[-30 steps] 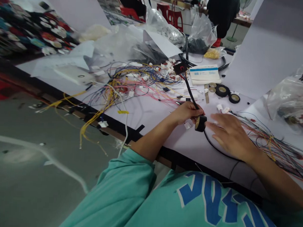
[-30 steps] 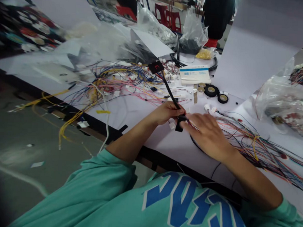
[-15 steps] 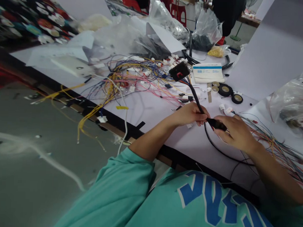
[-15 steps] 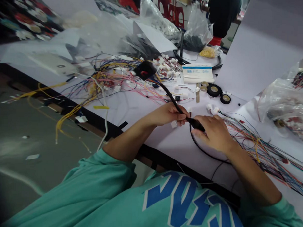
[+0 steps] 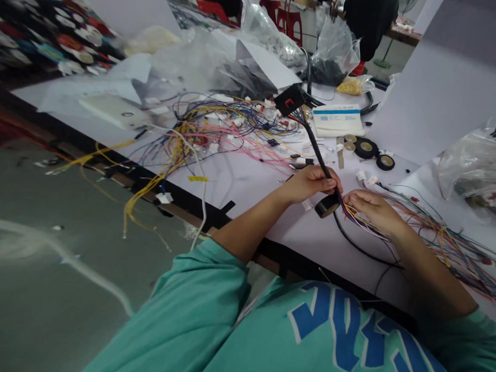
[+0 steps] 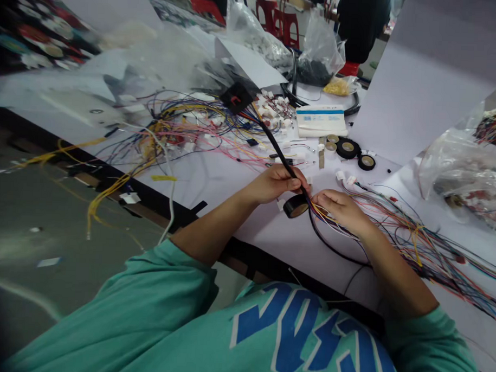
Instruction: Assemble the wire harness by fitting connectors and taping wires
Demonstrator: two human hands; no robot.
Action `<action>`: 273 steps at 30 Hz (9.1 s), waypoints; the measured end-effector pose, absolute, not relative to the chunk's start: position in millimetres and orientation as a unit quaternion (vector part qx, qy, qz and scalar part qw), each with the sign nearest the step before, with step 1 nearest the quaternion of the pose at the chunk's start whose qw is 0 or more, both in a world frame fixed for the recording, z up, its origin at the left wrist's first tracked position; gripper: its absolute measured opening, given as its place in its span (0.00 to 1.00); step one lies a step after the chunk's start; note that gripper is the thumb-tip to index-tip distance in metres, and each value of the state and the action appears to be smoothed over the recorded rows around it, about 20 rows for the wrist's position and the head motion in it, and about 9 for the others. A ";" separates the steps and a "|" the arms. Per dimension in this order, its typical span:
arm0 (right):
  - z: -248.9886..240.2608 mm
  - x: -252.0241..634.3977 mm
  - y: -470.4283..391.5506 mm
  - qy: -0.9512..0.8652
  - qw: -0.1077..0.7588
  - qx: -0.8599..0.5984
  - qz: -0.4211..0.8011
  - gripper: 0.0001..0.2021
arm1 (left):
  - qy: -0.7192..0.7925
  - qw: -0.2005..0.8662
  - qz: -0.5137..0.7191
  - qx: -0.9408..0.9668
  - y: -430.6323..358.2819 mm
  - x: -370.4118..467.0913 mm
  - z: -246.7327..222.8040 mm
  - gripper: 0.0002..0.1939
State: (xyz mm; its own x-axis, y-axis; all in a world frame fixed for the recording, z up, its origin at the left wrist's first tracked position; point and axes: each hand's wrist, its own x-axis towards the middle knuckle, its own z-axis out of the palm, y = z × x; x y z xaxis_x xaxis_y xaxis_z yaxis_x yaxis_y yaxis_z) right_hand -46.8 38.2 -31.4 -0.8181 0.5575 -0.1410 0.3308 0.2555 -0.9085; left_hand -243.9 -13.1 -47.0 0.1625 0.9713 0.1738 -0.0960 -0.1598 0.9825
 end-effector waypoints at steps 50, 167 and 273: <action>-46.6 -70.8 62.8 -0.879 0.130 -0.217 0.404 0.06 | 0.432 0.332 0.475 0.691 -20.4 -239.0 -45.9 0.06; -45.1 -12.2 30.1 -0.729 0.169 -0.323 0.580 0.15 | 0.344 0.548 0.595 0.478 -10.8 -196.8 -67.3 0.19; -31.9 25.1 8.1 -0.772 0.130 -0.360 0.507 0.14 | 0.380 0.593 0.503 0.501 -20.8 -158.2 -62.1 0.22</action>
State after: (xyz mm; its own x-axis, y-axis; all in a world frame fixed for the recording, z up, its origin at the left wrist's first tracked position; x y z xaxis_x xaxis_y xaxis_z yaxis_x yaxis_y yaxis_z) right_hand 25.1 8.1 -31.9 -0.7069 0.6878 -0.1651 0.4244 0.2257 -0.8769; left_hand -158.2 -20.8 -62.1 0.2051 0.9773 0.0539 -0.2164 -0.0085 0.9763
